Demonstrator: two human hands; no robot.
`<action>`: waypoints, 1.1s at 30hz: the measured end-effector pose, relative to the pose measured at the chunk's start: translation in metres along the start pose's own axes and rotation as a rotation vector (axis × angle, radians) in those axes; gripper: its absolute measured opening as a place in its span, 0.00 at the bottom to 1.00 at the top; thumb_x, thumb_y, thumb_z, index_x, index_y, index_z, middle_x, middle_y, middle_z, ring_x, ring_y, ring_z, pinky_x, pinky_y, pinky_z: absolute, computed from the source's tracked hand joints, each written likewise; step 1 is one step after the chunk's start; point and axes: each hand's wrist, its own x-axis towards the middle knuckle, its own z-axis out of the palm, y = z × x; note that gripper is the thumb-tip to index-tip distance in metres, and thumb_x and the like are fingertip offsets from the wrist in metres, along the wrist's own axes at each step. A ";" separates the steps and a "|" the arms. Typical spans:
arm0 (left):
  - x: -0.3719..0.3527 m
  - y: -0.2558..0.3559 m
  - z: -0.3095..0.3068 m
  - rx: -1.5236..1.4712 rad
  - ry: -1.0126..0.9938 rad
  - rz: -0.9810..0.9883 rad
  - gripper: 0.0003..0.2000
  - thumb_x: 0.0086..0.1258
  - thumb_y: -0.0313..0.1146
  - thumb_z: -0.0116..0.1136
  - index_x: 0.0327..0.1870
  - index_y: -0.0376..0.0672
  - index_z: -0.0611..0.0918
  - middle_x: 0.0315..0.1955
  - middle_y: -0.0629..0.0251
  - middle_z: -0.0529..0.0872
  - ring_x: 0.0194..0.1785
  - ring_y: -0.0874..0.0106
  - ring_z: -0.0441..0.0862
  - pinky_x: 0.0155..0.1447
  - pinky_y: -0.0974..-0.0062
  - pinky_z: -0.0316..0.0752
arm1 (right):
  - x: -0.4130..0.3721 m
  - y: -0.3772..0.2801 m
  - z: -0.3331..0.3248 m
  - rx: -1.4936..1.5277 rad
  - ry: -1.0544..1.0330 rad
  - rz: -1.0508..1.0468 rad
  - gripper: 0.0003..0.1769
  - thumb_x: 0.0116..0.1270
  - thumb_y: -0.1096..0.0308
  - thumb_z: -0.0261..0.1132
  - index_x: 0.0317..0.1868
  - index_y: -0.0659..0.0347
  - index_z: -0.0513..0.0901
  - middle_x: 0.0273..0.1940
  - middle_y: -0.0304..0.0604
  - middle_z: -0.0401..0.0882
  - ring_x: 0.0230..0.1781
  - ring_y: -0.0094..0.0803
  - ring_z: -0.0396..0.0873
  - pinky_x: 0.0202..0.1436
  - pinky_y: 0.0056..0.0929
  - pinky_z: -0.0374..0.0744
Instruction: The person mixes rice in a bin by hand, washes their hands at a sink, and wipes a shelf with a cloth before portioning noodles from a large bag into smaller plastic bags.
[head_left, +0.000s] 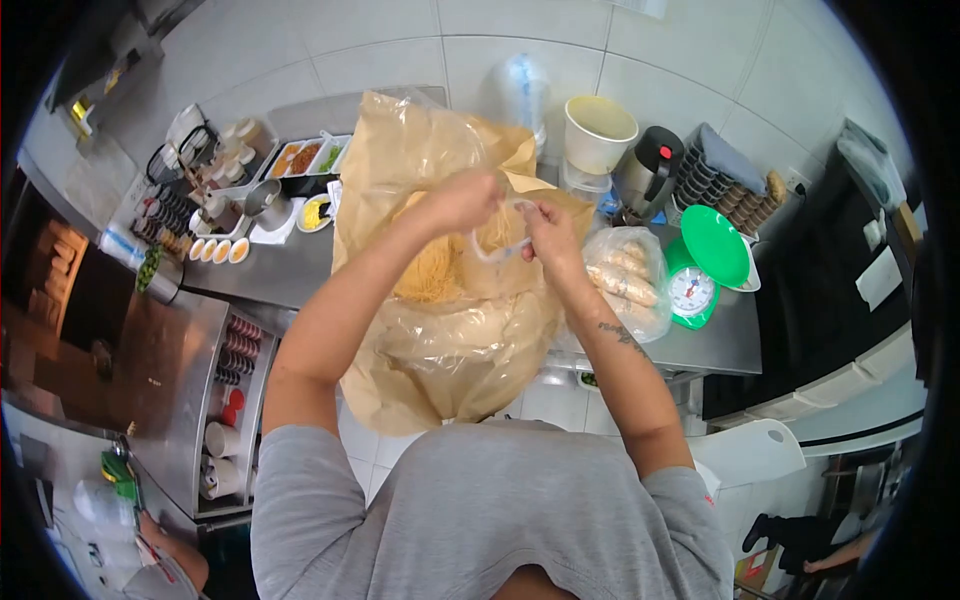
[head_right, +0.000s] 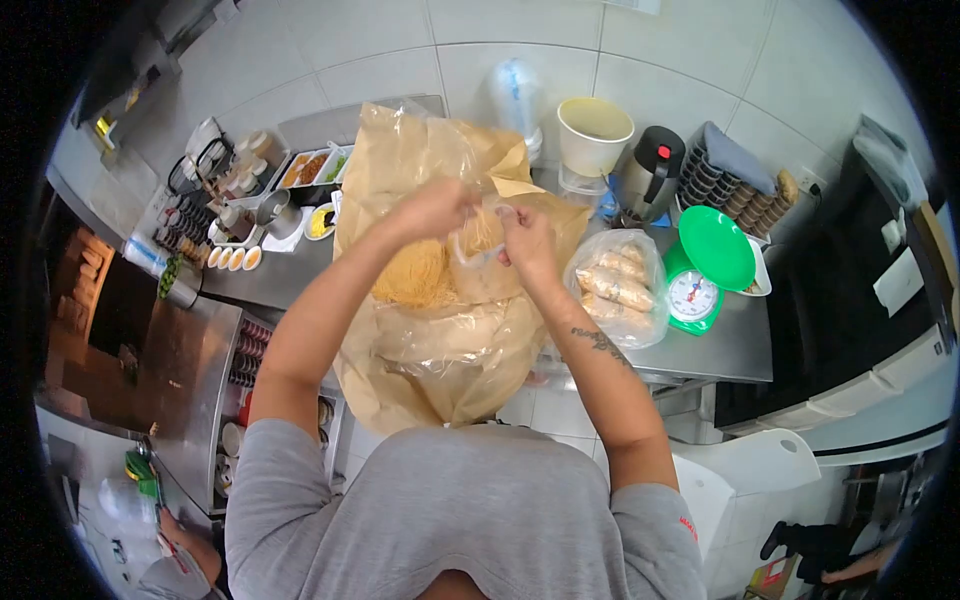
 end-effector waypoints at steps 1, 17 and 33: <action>-0.005 0.009 -0.019 -0.184 0.005 -0.102 0.09 0.63 0.25 0.51 0.42 0.36 0.80 0.23 0.60 0.83 0.22 0.69 0.81 0.28 0.70 0.74 | 0.002 0.000 -0.001 0.005 -0.007 -0.001 0.15 0.65 0.62 0.58 0.36 0.70 0.79 0.19 0.39 0.73 0.09 0.24 0.69 0.12 0.23 0.68; 0.009 0.009 -0.248 -0.868 0.641 0.292 0.08 0.68 0.22 0.43 0.38 0.28 0.76 0.27 0.56 0.83 0.23 0.78 0.80 0.19 0.88 0.71 | 0.007 -0.010 -0.029 -0.091 -0.039 -0.106 0.17 0.64 0.63 0.61 0.50 0.63 0.77 0.26 0.34 0.72 0.12 0.16 0.61 0.12 0.18 0.60; -0.005 -0.027 -0.217 -1.125 0.706 0.221 0.08 0.68 0.25 0.47 0.39 0.32 0.78 0.28 0.63 0.83 0.27 0.79 0.79 0.25 0.85 0.72 | 0.020 -0.020 -0.048 -0.964 -0.197 -0.215 0.14 0.51 0.64 0.65 0.39 0.60 0.83 0.31 0.51 0.82 0.35 0.46 0.80 0.39 0.38 0.76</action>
